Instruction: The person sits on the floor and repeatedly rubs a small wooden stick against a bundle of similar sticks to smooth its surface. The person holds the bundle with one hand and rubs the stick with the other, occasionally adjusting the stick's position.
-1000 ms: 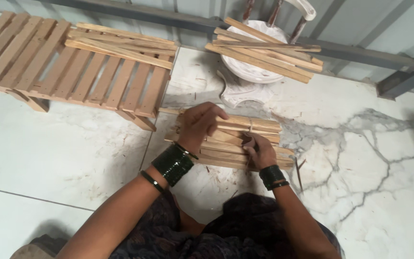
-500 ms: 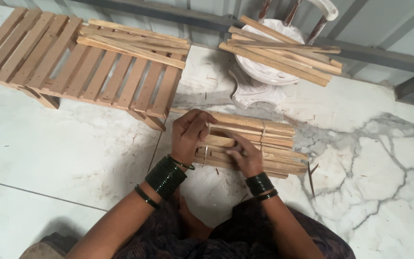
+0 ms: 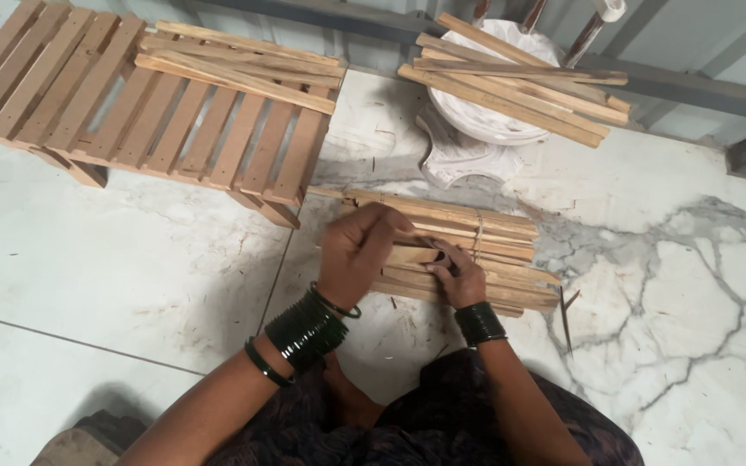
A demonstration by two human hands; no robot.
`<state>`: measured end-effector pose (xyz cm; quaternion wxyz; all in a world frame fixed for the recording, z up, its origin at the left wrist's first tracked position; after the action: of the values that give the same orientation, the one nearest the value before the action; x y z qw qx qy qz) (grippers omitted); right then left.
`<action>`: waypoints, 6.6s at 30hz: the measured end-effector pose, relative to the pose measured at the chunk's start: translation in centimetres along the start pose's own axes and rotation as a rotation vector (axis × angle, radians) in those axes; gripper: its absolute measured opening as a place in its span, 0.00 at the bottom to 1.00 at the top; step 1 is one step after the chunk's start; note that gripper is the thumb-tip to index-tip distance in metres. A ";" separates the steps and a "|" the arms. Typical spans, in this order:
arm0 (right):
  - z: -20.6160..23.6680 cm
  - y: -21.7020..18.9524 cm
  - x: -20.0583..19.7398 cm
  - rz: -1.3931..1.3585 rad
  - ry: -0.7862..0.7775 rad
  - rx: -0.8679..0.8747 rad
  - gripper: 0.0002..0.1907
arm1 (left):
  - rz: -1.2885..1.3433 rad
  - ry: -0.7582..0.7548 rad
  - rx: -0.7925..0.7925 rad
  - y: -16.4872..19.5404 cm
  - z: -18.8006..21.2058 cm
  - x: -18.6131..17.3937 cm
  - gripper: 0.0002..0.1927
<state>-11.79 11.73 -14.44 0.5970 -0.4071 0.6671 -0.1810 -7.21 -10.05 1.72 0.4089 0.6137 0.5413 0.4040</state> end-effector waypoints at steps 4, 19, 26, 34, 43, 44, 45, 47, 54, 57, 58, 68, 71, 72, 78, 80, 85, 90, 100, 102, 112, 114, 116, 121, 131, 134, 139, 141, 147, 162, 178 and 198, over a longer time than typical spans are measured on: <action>0.2 -3.4 0.7 -0.165 -0.081 0.105 0.29 | 0.080 0.041 -0.041 -0.7 -0.8 -0.3 0.11; -0.7 -0.6 1.1 -0.054 -0.045 -0.024 0.27 | -0.049 0.034 -0.106 -0.8 0.4 -0.5 0.11; 1.1 -8.8 0.8 -0.133 -0.019 -0.137 0.27 | -0.015 -0.029 0.007 0.9 0.3 1.4 0.09; -0.1 0.3 1.7 -0.040 -0.030 0.166 0.31 | -0.064 0.010 0.012 0.7 0.5 0.4 0.09; 1.1 -5.9 0.8 -0.222 -0.053 -0.037 0.28 | -0.061 -0.011 0.058 1.8 0.0 1.3 0.09; 1.4 -7.6 0.5 -0.185 -0.034 -0.100 0.26 | -0.110 -0.026 0.026 1.8 0.3 1.7 0.09; 1.6 -9.0 0.3 -0.149 -0.011 -0.168 0.24 | -0.113 -0.025 0.015 1.8 0.4 2.0 0.09; 1.6 -9.1 0.6 -0.140 -0.006 -0.155 0.23 | -0.129 -0.032 0.025 1.9 0.3 2.2 0.08; -0.1 -1.7 1.4 0.056 0.074 -0.194 0.26 | -0.105 0.051 0.084 1.4 0.6 -0.3 0.10; -0.4 1.9 1.7 0.023 -0.017 0.159 0.28 | -0.126 0.087 -0.024 0.2 0.3 -1.0 0.10; -0.2 1.1 1.5 -0.045 -0.025 0.143 0.29 | -0.067 0.105 -0.073 -0.4 0.2 -1.2 0.11; 1.0 -10.0 0.2 -0.156 -0.031 -0.151 0.26 | -0.117 -0.007 0.100 2.0 0.3 1.5 0.09; 0.2 -4.5 1.1 -0.164 -0.014 -0.026 0.29 | -0.040 0.038 0.078 1.4 0.1 0.3 0.09; -0.1 -2.4 1.3 -0.171 -0.002 0.018 0.29 | -0.095 0.051 0.055 1.2 0.1 -0.1 0.09; -0.8 0.9 1.9 -0.190 -0.120 0.127 0.30 | -0.087 0.102 -0.020 0.3 -0.4 -1.0 0.10; -0.5 -2.4 1.2 -0.158 -0.133 0.044 0.30 | -0.109 0.123 0.065 1.3 -0.8 -0.9 0.10; 0.5 -10.3 -0.2 -0.191 -0.153 -0.261 0.20 | -0.138 -0.097 0.105 2.6 -0.1 2.0 0.08; -0.8 -5.2 1.0 -0.323 -0.232 -0.210 0.28 | 0.021 -0.276 0.004 1.2 -0.4 1.7 0.10; -1.3 -3.6 -0.3 -0.295 -0.412 -0.079 0.25 | 0.055 -0.630 0.051 1.4 0.0 3.3 0.14; -0.5 -8.3 -1.3 -0.487 -0.467 -0.303 0.19 | 0.056 -0.677 0.093 1.6 0.3 4.4 0.12; -2.4 -0.7 0.9 -0.071 -0.334 0.020 0.20 | 0.135 -0.656 -0.246 -1.7 1.3 2.9 0.17; -2.3 1.3 0.9 -0.079 -0.251 0.071 0.18 | 0.170 -0.567 -0.275 -2.3 1.3 2.7 0.16; -2.0 1.5 1.0 -0.118 -0.218 0.061 0.17 | 0.143 -0.378 -0.190 -2.0 1.0 1.8 0.16; -0.9 1.1 0.4 -0.029 -0.086 0.131 0.18 | 0.285 -0.075 -0.012 -1.2 1.7 0.0 0.14; 2.5 -6.3 0.1 -0.246 -0.274 -0.125 0.20 | 0.025 -0.494 0.025 1.0 1.8 3.2 0.13; 2.8 -5.0 0.6 -0.142 -0.354 -0.101 0.13 | -0.128 -0.542 0.170 2.5 1.9 4.4 0.11; 0.7 -0.3 1.0 -0.230 -0.323 -0.109 0.25 | -0.053 -0.536 0.032 1.1 1.6 3.5 0.10; -0.2 1.6 1.3 -0.237 -0.335 -0.033 0.30 | -0.062 -0.514 -0.025 0.1 1.7 2.6 0.12; -0.1 0.1 1.2 -0.111 -0.358 0.036 0.29 | 0.018 -0.448 -0.110 -1.2 1.1 1.1 0.12; -0.6 1.8 1.1 -0.127 -0.344 -0.097 0.27 | -0.140 -0.602 -0.023 0.4 2.1 2.0 0.11; 0.9 -0.7 2.3 -0.357 -0.357 -0.056 0.25 | -0.089 -0.577 0.111 1.5 2.4 2.5 0.10; 2.5 -0.6 3.1 -0.041 0.004 -0.038 0.26 | -0.182 -0.358 0.313 4.9 2.5 3.2 0.32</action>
<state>-9.04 9.64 -16.51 0.5840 -0.4315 0.6632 -0.1815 -2.98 -7.41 5.68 0.4329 0.6802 0.5690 0.1616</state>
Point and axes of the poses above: each hand's wrist, its own z-axis away from the middle knuckle, its own x-axis out of the palm, y = z × x, the point moved 9 cm from there along -z, towards the middle knuckle, and after that the axes turned 7 degrees about -y, right-handed, at the moved point
